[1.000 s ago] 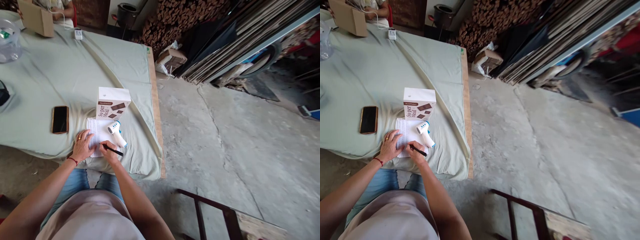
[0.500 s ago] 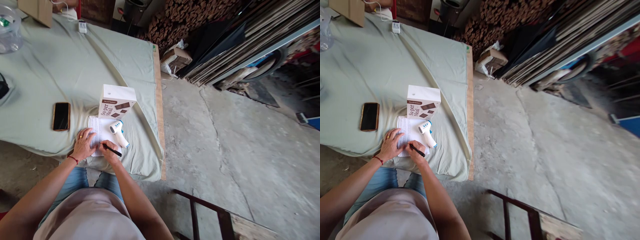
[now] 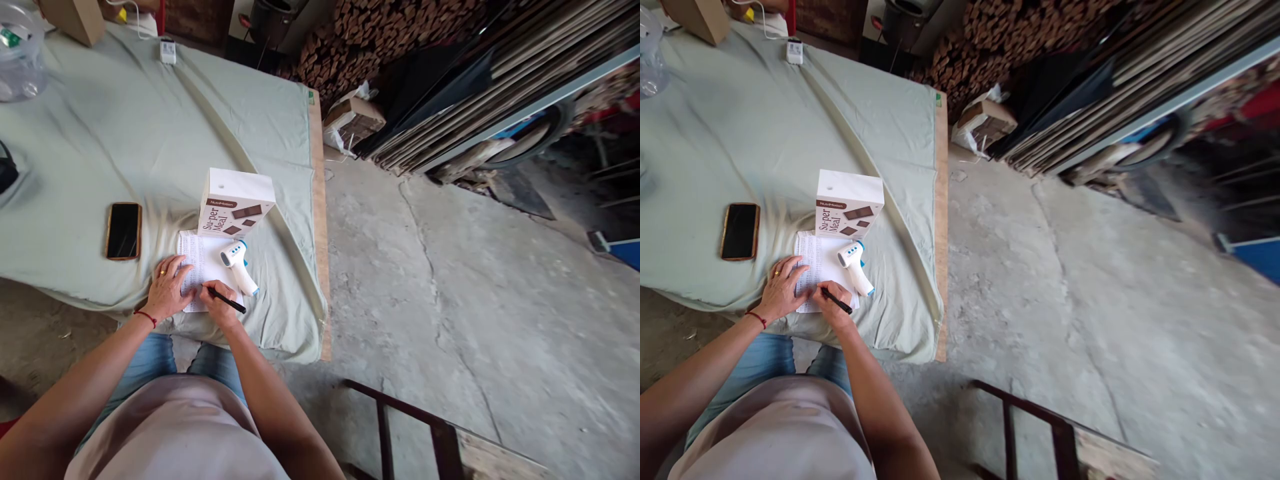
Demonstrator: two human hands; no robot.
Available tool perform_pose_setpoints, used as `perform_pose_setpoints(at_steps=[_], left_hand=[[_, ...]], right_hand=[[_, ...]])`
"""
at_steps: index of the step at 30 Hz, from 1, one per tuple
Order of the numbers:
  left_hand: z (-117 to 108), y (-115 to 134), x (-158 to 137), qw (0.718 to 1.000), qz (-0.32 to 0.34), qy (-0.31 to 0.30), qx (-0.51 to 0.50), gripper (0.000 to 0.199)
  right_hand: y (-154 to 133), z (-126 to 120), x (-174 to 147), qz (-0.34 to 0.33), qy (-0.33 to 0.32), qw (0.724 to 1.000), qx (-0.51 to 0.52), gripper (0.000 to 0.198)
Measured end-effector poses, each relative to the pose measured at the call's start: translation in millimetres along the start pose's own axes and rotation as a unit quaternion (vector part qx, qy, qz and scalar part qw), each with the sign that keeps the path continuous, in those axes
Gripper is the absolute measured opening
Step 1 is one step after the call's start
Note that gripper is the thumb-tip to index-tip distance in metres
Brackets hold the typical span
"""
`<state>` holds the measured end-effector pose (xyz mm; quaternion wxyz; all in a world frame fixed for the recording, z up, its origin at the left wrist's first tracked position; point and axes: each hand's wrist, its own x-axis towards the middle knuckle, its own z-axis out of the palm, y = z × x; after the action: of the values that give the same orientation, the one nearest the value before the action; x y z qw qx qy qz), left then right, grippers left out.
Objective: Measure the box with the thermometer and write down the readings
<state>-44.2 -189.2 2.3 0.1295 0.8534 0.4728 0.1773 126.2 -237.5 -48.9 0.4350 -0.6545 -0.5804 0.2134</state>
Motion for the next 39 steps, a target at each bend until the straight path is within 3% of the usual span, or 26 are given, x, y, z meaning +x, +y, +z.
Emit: perform_pose_setpoints(at_steps=[18, 31, 39], left_hand=[[0.4, -1.1, -0.4, 1.0, 0.006, 0.0, -0.001, 0.049], [-0.3, 0.6, 0.0, 1.0, 0.002, -0.001, -0.001, 0.048], [-1.4, 1.0, 0.1, 1.0, -0.008, -0.011, -0.006, 0.049]], right_hand=[[1.8, -2.0, -0.7, 0.016, -0.003, 0.999, 0.038, 0.009], [-1.9, -3.5, 0.9, 0.008, 0.007, 1.0, -0.007, 0.01], [-2.3, -5.1, -0.6, 0.046, 0.035, 0.998, 0.014, 0.011]])
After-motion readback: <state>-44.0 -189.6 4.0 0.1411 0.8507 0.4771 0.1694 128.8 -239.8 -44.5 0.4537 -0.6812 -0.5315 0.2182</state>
